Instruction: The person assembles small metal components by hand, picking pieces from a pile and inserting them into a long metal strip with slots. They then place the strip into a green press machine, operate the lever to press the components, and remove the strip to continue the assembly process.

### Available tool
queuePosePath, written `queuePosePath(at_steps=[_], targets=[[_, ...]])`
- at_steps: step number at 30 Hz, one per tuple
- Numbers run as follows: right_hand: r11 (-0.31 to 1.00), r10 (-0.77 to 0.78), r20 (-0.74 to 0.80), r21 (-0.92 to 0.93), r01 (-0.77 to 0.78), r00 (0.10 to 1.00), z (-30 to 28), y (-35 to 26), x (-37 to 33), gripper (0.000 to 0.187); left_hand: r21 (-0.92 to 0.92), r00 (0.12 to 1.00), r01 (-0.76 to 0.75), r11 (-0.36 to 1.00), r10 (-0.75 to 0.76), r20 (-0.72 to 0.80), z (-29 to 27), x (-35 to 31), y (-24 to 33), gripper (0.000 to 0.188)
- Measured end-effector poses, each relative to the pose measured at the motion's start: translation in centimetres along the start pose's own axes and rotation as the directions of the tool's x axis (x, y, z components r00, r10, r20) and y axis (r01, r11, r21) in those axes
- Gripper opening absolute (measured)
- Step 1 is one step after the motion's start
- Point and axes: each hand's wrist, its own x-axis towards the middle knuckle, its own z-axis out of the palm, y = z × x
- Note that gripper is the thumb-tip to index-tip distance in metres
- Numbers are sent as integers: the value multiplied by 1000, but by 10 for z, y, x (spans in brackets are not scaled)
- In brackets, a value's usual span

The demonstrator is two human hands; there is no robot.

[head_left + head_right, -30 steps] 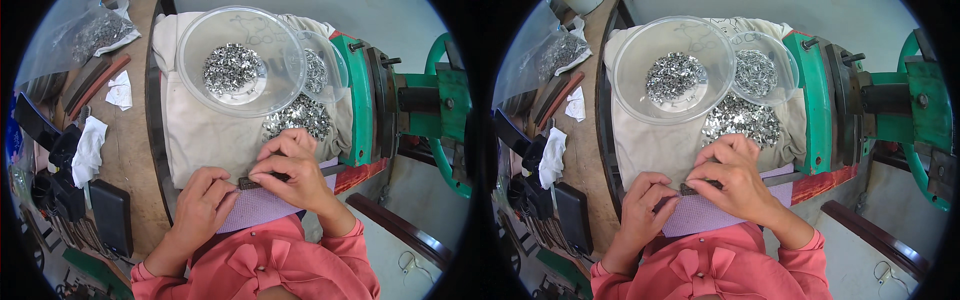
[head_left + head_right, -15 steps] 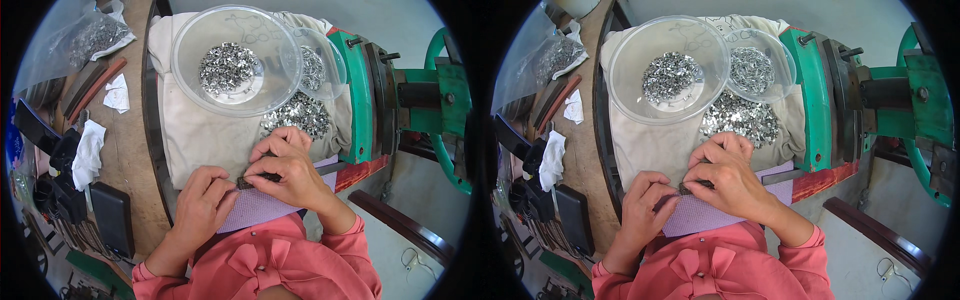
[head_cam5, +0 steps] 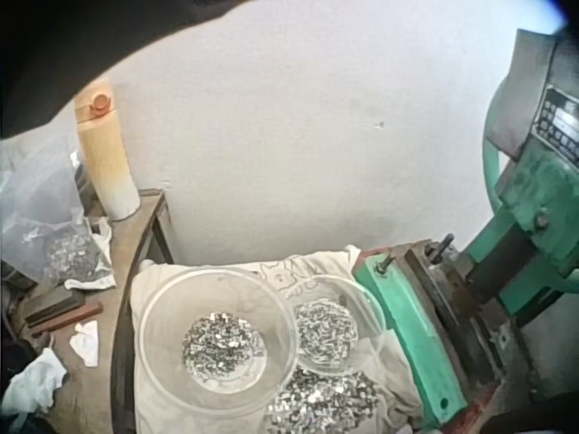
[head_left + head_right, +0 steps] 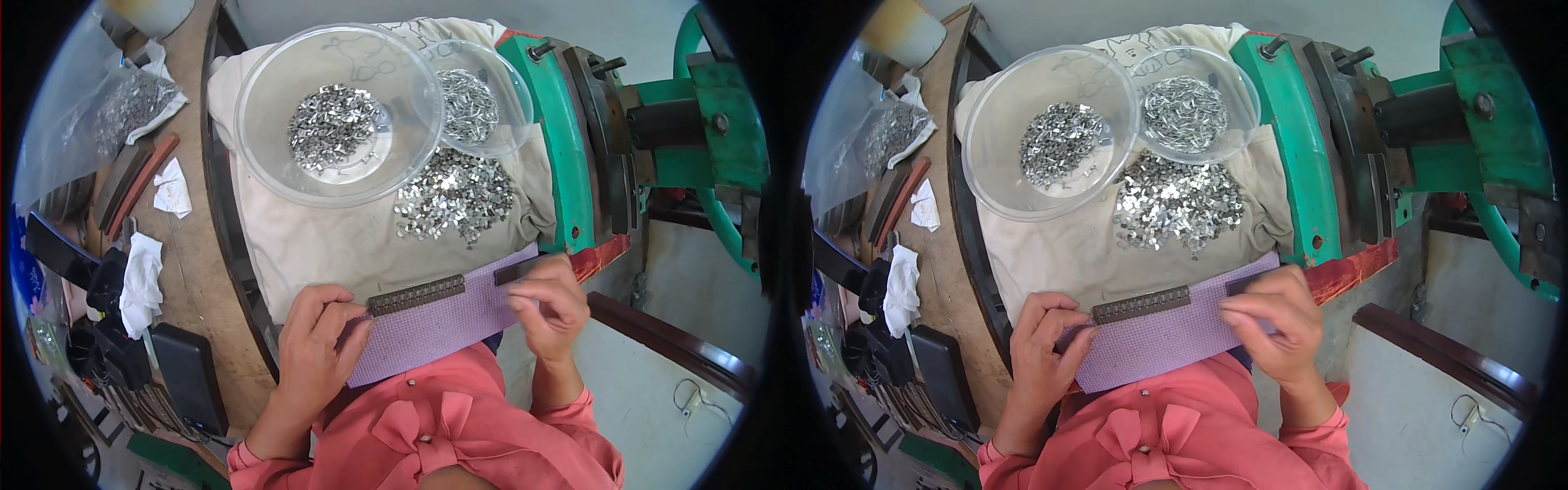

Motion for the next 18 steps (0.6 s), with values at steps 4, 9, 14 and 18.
queuePosePath(at_steps=[4, 9, 14, 18], targets=[[974, 147, -160, -147, -171, 976, -17, 28, -43, 31, -8, 998, 56, 998, -56, -31, 6, 2, 5, 28], [904, 144, -80, -394, -164, 986, -23, 40, -41, 43, 62, 999, -15, 998, 17, -32, 10, 4, 4, 32], [927, 241, -27, -288, -238, 970, -32, 43, -32, 43, 74, 999, -22, 997, 24, -36, 16, 8, 9, 32], [940, 230, 12, -261, -219, 973, -34, 44, -28, 37, 56, 999, -13, 998, 15, -36, 25, 9, 10, 33]])
